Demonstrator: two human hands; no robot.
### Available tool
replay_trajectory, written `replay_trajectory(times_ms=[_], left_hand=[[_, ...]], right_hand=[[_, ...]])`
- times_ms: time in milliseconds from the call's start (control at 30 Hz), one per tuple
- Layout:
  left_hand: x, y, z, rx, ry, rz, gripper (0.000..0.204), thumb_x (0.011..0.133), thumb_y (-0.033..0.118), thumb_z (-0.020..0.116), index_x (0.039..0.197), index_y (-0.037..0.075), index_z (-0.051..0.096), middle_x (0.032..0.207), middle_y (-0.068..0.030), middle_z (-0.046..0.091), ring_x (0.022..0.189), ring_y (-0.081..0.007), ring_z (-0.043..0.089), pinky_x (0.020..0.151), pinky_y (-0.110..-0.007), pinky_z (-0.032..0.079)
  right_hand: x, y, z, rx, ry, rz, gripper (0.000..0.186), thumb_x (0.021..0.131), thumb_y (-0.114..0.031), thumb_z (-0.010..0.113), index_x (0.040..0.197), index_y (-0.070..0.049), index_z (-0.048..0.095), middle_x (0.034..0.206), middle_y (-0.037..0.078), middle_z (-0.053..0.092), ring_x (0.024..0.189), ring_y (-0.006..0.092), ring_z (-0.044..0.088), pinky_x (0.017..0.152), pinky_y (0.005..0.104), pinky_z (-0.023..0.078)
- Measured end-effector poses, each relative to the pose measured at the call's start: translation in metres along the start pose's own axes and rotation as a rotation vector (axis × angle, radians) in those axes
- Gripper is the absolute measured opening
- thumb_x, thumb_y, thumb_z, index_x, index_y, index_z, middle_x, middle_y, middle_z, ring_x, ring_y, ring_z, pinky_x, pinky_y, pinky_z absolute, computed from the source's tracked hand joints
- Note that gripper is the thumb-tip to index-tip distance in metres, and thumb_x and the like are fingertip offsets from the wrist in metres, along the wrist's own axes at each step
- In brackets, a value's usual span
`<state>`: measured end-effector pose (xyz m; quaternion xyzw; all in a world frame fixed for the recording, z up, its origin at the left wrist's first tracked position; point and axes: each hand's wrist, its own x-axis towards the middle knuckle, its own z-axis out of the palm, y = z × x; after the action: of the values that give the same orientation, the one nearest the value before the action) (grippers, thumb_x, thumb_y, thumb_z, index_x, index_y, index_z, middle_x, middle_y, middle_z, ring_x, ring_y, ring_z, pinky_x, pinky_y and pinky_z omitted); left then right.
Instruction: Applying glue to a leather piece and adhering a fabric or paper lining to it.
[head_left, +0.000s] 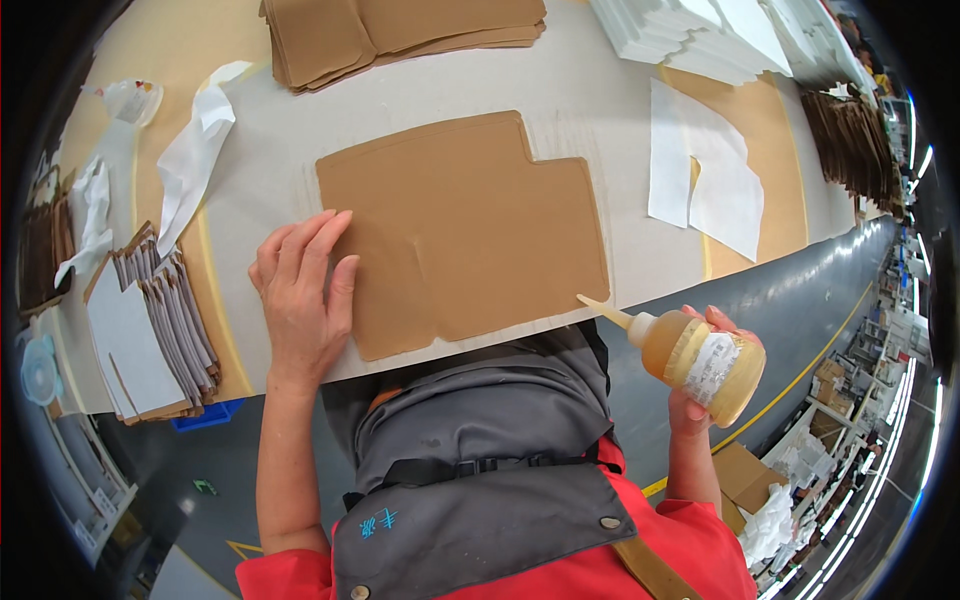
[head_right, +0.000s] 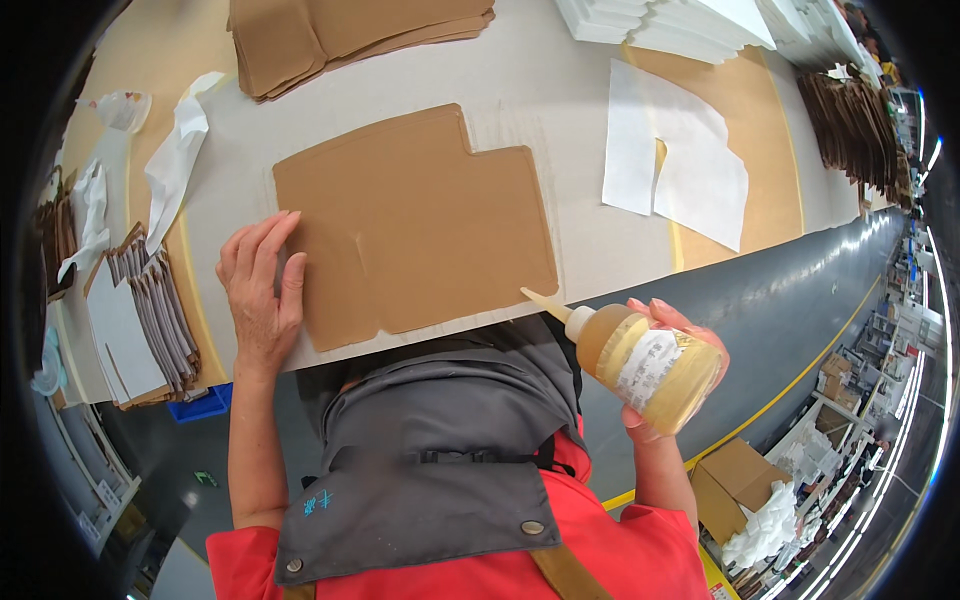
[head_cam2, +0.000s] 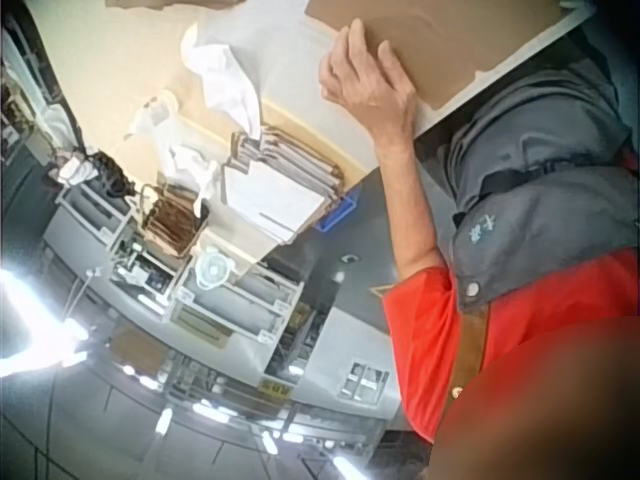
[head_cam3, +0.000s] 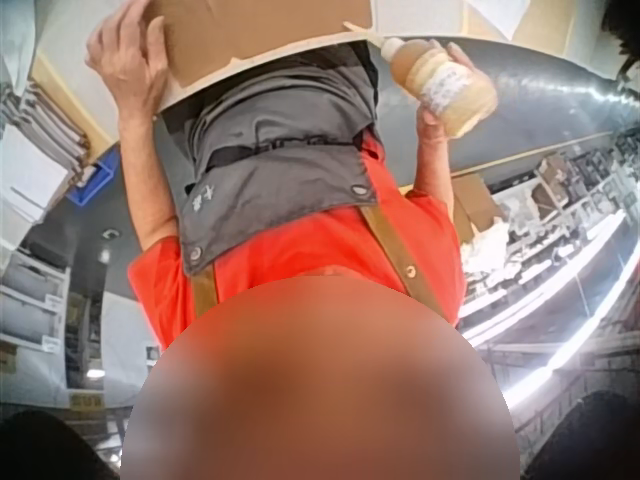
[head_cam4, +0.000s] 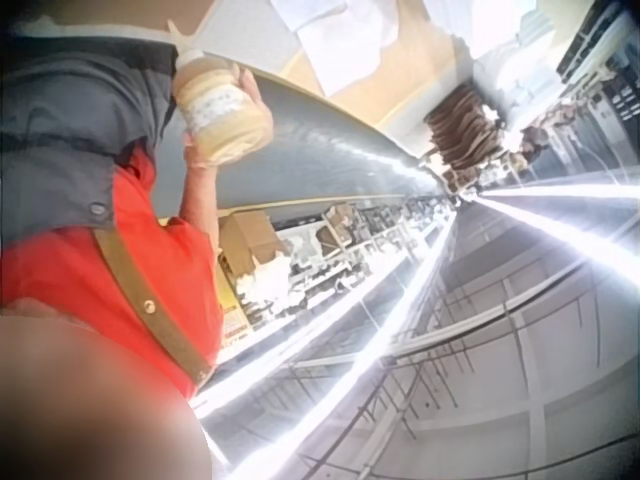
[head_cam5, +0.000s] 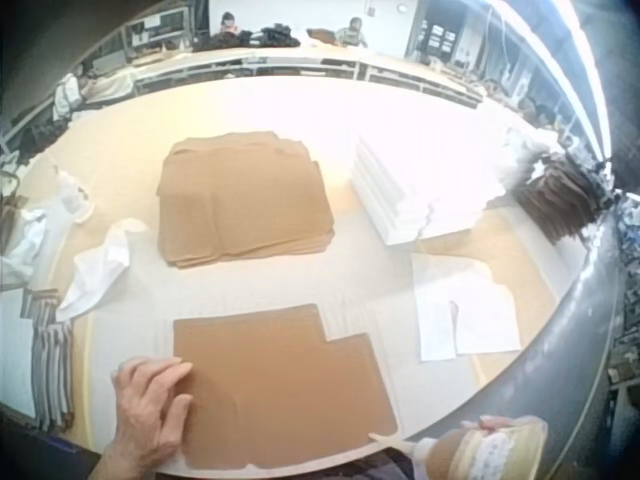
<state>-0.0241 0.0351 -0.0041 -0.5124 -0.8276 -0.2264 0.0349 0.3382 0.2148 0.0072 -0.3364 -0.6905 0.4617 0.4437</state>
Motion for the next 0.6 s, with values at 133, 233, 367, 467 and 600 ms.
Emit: replay_trajectory(times_ms=[133,233,367,467,600], left_hand=[[0.001,0.0,0.0,-0.008,0.011,0.008,0.04,0.089,0.015,0.068,0.128,0.014,0.064,0.127,-0.0012,0.062,0.117,-0.025,0.052,0.1,-0.038,0.035],[0.001,0.0,-0.002,-0.019,-0.016,0.0,0.034,0.096,0.02,0.061,0.128,0.012,0.063,0.128,-0.0039,0.062,0.119,-0.0266,0.051,0.102,-0.039,0.035],[0.0,0.0,-0.001,-0.021,-0.018,-0.017,0.034,0.095,0.02,0.063,0.128,0.012,0.063,0.127,-0.0033,0.062,0.118,-0.0261,0.051,0.101,-0.039,0.035],[0.0,-0.002,0.002,-0.027,0.009,0.004,0.036,0.093,0.02,0.064,0.128,0.013,0.064,0.127,-0.0025,0.063,0.117,-0.0255,0.052,0.101,-0.039,0.035],[0.0,-0.002,0.003,-0.022,0.013,-0.001,0.037,0.092,0.021,0.066,0.128,0.014,0.064,0.127,-0.0018,0.063,0.117,-0.0249,0.052,0.1,-0.038,0.035]], right_hand=[[-0.001,0.005,0.011,0.084,-0.088,-0.087,0.106,0.062,-0.067,0.086,0.137,-0.012,0.035,0.135,0.018,0.055,0.118,0.0398,0.06,0.103,0.0559,0.048],[0.0,0.003,0.024,0.113,-0.141,-0.102,0.103,0.064,-0.063,0.087,0.135,-0.011,0.033,0.133,0.021,0.054,0.119,0.0375,0.059,0.101,0.0554,0.05],[-0.001,0.004,0.039,0.2,-0.223,-0.132,0.102,0.064,-0.056,0.091,0.134,-0.01,0.032,0.131,0.025,0.055,0.117,0.0389,0.06,0.098,0.0531,0.053],[0.001,0.004,0.05,0.295,-0.292,-0.157,0.103,0.06,-0.051,0.095,0.133,-0.009,0.036,0.13,0.027,0.058,0.115,0.0416,0.062,0.097,0.0519,0.052],[0.004,-0.001,0.067,0.375,-0.356,-0.124,0.102,0.056,-0.048,0.098,0.132,-0.008,0.042,0.128,0.028,0.06,0.115,0.0431,0.063,0.098,0.052,0.052]])
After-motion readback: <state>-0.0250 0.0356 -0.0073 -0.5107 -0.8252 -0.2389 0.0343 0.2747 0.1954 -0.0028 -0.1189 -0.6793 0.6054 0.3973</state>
